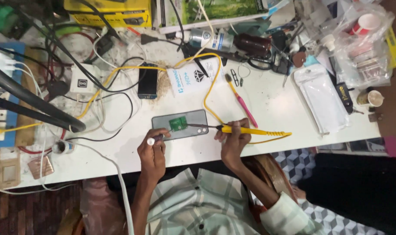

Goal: The person uses a soldering iron and a small white bottle to work on a green circuit board placed on a smartphone. They repeatedly apply the contents of the bottle and touch the board with the soldering iron. Later, they remove the circuit board from the phone and place it on the table.

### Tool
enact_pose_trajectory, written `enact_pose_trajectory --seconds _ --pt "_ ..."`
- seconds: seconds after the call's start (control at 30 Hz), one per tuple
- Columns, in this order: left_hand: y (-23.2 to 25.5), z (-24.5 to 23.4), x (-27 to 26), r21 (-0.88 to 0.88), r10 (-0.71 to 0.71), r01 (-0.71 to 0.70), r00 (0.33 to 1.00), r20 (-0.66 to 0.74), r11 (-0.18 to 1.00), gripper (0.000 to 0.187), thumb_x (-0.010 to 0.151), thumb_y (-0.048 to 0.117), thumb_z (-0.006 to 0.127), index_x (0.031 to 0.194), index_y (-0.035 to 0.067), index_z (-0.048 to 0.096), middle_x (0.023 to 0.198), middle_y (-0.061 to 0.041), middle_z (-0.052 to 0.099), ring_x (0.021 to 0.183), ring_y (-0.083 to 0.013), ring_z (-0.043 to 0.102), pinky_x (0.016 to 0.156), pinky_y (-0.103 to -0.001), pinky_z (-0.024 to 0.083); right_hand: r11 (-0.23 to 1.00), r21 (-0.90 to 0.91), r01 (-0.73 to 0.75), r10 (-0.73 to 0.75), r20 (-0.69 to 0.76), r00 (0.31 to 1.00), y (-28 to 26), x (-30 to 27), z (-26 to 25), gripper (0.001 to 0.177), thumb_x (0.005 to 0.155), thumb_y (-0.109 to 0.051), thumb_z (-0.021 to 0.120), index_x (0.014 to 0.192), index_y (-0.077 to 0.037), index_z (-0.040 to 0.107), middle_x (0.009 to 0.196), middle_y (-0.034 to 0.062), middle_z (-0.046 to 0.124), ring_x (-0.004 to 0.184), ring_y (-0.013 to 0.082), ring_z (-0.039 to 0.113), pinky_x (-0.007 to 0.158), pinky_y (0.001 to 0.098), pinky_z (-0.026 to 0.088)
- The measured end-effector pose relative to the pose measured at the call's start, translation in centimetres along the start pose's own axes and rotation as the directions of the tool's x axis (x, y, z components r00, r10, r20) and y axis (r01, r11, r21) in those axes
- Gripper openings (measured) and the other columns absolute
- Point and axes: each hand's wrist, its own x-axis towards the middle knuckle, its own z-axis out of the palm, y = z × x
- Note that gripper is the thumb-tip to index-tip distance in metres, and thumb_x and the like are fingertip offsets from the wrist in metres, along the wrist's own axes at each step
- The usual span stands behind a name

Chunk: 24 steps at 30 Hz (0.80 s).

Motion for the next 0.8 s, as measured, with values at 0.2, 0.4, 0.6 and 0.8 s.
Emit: enact_pose_trajectory --seconds 0.2,0.4,0.6,0.8 --pt "0.0 -0.1 0.0 -0.009 -0.025 0.025 1.0 0.013 1.0 0.028 0.108 0.004 0.037 0.116 -0.004 0.063 0.106 -0.013 0.069 0.061 -0.008 0.049 0.051 -0.024 0.04 0.996 -0.094 0.002 0.003 0.058 0.998 1.3 -0.9 -0.8 0.025 0.109 -0.024 0.046 0.095 -0.004 0.043 0.07 0.0099 0.056 0.052 0.0168 0.058 0.051 0.029 0.049" --pt "0.4 -0.1 0.2 -0.007 0.057 -0.057 0.998 0.018 0.998 0.028 0.107 -0.001 0.037 0.12 -0.002 0.061 0.111 -0.014 0.067 0.079 -0.0109 0.06 0.058 -0.025 0.046 0.995 -0.076 0.057 -0.051 0.076 0.996 1.5 -0.3 -1.1 0.026 0.112 -0.024 0.046 0.096 -0.004 0.042 0.073 0.0093 0.054 0.054 0.017 0.058 0.052 0.0278 0.046" --pt "1.0 -0.3 0.4 0.11 0.04 -0.042 0.999 0.026 0.993 0.03 0.101 -0.005 0.04 0.118 0.0 0.064 0.104 -0.011 0.071 0.069 -0.0133 0.05 0.063 -0.028 0.046 0.999 -0.044 0.019 -0.017 0.048 0.999 1.6 -0.3 -0.9 0.024 0.111 -0.022 0.046 0.096 -0.005 0.04 0.074 0.008 0.053 0.053 0.0155 0.055 0.052 0.0281 0.047" --pt "1.1 -0.2 0.5 0.098 0.019 -0.022 0.999 0.037 0.995 0.03 0.101 -0.005 0.04 0.117 0.0 0.064 0.104 -0.011 0.071 0.069 -0.0135 0.05 0.064 -0.029 0.046 0.996 -0.088 -0.022 0.024 0.031 0.999 1.5 -0.8 -0.8 0.02 0.11 -0.017 0.047 0.096 -0.005 0.04 0.075 0.0082 0.054 0.055 0.0131 0.056 0.052 0.0251 0.047"
